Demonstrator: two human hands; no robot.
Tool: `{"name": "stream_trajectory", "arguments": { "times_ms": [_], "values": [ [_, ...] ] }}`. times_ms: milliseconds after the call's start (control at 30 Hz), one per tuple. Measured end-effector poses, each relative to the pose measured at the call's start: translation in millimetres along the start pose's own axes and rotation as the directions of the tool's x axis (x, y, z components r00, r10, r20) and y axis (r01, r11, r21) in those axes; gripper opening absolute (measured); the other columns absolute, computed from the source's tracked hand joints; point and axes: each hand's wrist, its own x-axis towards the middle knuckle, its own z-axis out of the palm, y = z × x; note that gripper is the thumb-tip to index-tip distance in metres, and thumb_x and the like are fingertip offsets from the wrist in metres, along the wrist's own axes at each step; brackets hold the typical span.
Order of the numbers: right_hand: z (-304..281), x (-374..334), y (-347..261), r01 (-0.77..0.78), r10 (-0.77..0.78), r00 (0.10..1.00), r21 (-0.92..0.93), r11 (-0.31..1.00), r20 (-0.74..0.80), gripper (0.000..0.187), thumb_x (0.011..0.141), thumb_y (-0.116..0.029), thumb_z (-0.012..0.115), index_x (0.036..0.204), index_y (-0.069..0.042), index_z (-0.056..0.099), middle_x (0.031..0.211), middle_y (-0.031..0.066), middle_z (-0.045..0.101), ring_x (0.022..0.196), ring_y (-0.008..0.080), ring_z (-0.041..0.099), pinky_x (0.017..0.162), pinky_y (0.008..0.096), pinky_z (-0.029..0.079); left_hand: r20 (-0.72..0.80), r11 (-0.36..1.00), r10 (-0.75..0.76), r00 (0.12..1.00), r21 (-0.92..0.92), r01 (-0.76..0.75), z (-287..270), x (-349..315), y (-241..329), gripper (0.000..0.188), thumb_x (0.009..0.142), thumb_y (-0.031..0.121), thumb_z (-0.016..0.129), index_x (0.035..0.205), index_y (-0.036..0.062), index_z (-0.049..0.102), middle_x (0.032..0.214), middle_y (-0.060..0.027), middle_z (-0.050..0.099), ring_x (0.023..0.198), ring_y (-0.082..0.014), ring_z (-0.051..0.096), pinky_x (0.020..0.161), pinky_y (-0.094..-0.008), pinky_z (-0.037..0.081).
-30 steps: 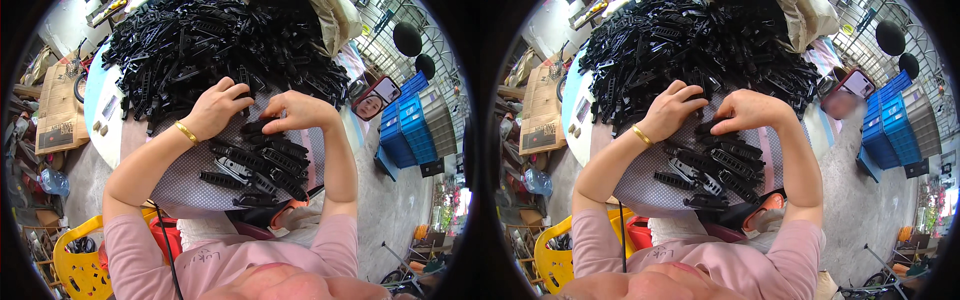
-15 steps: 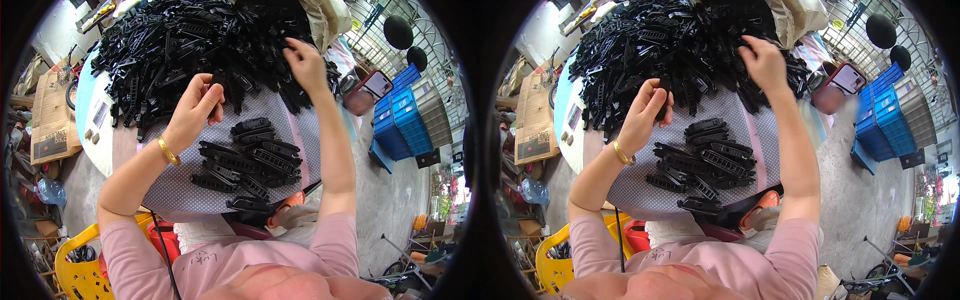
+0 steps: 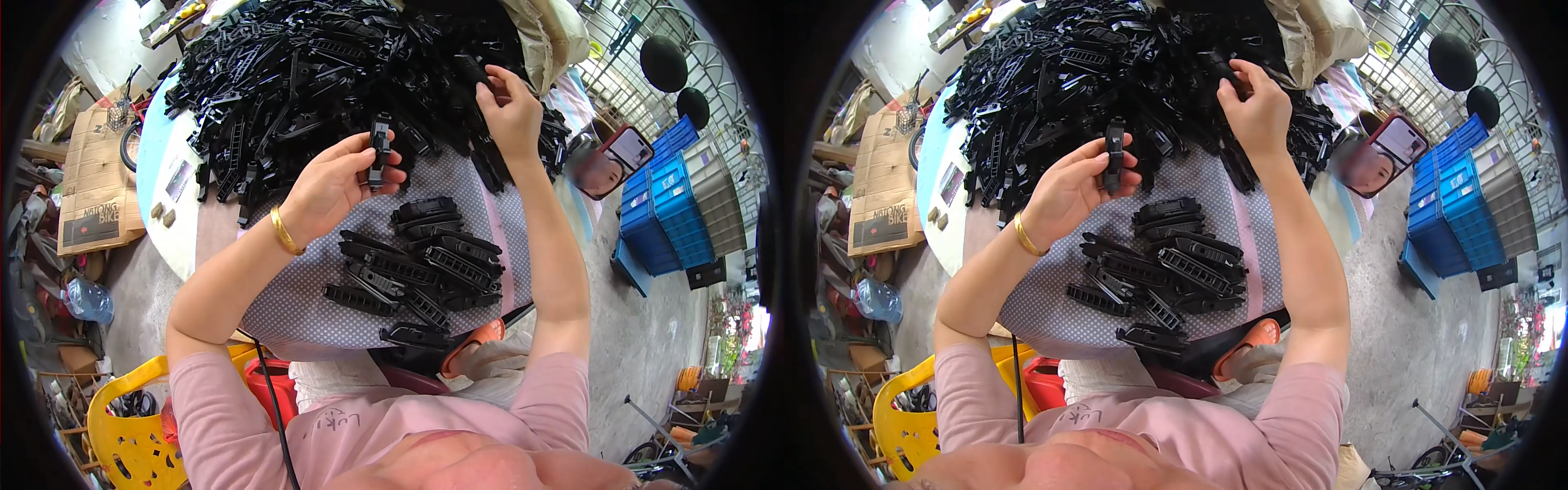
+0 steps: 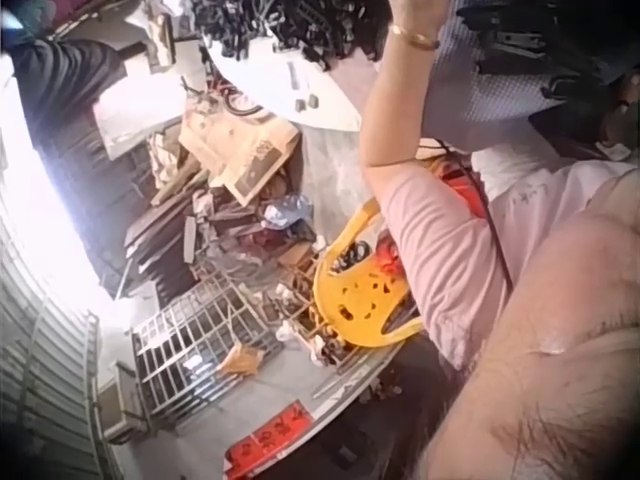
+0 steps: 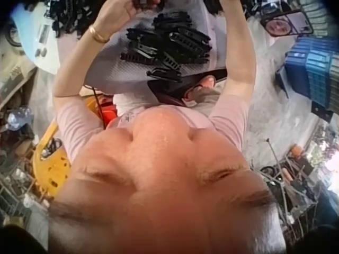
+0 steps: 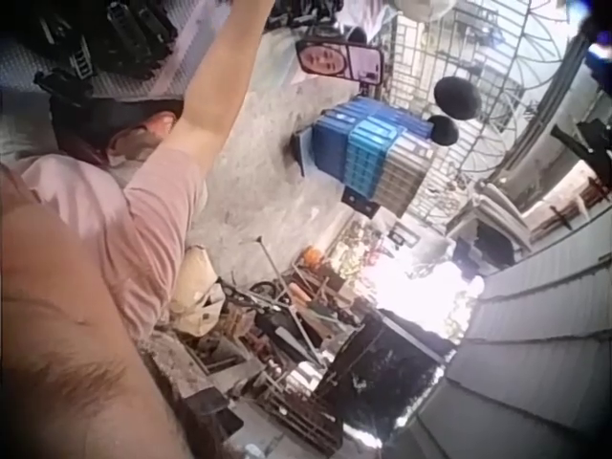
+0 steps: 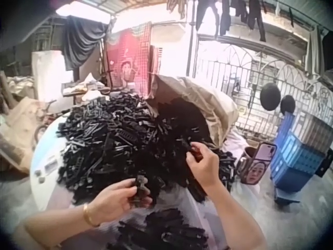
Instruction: Sorting and inspecting black plastic components from a large pile onto a small tray.
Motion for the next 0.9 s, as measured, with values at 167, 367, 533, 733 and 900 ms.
{"name": "stream_trajectory", "arguments": {
  "times_ms": [167,367,533,733,900],
  "values": [
    [-5,-30,-67,-0.235,0.039,0.907,0.429,0.872,0.419,0.038,0.077,-0.004,0.064,0.115,-0.004,0.058,0.094,0.0048,0.063,0.082,0.0094,0.059,0.071,0.0222,0.048,0.006,0.997,0.081,0.997,-0.017,-0.081,-8,0,0,0.033,0.093,0.008,0.043,0.125,-0.0012,0.044,0.110,-0.0121,0.056,0.101,-0.0245,0.059,0.089,-0.0405,0.049],
    [-4,-45,-88,0.050,-0.213,0.857,0.336,0.940,0.469,0.040,0.072,-0.001,0.063,0.112,-0.001,0.059,0.091,0.0081,0.062,0.080,0.0141,0.061,0.067,0.0247,0.050,-0.002,0.978,0.209,0.978,0.024,-0.209,-6,-1,-4,0.033,0.088,-0.001,0.050,0.120,0.0000,0.045,0.109,-0.0094,0.056,0.095,-0.0170,0.059,0.083,-0.0303,0.051],
    [-7,-47,-97,0.243,-0.330,0.849,0.250,0.937,0.413,0.040,0.068,0.000,0.064,0.108,-0.001,0.061,0.087,0.0101,0.061,0.076,0.0178,0.061,0.066,0.0257,0.050,-0.014,0.951,0.281,0.960,0.136,-0.277,-14,2,-9,0.034,0.083,-0.001,0.058,0.116,0.0009,0.051,0.101,-0.0049,0.059,0.094,-0.0124,0.058,0.083,-0.0253,0.049],
    [-7,-47,-94,0.409,-0.403,0.821,0.076,0.909,0.405,0.038,0.065,-0.004,0.067,0.102,-0.004,0.063,0.084,0.0100,0.059,0.075,0.0237,0.059,0.064,0.0313,0.049,-0.041,0.874,0.313,0.949,0.404,-0.270,-8,2,-4,0.036,0.082,-0.002,0.060,0.118,0.0006,0.054,0.098,-0.0055,0.063,0.088,-0.0104,0.060,0.082,-0.0242,0.049],
    [-8,-45,-89,0.449,-0.427,0.781,0.065,0.891,0.456,0.039,0.064,-0.006,0.068,0.102,-0.005,0.064,0.088,0.0091,0.059,0.079,0.0249,0.057,0.066,0.0332,0.049,-0.077,0.875,0.267,0.961,0.436,-0.209,-12,3,-3,0.034,0.082,0.001,0.063,0.115,0.0003,0.057,0.097,-0.0055,0.064,0.086,-0.0100,0.060,0.080,-0.0230,0.049]
  ]
}}
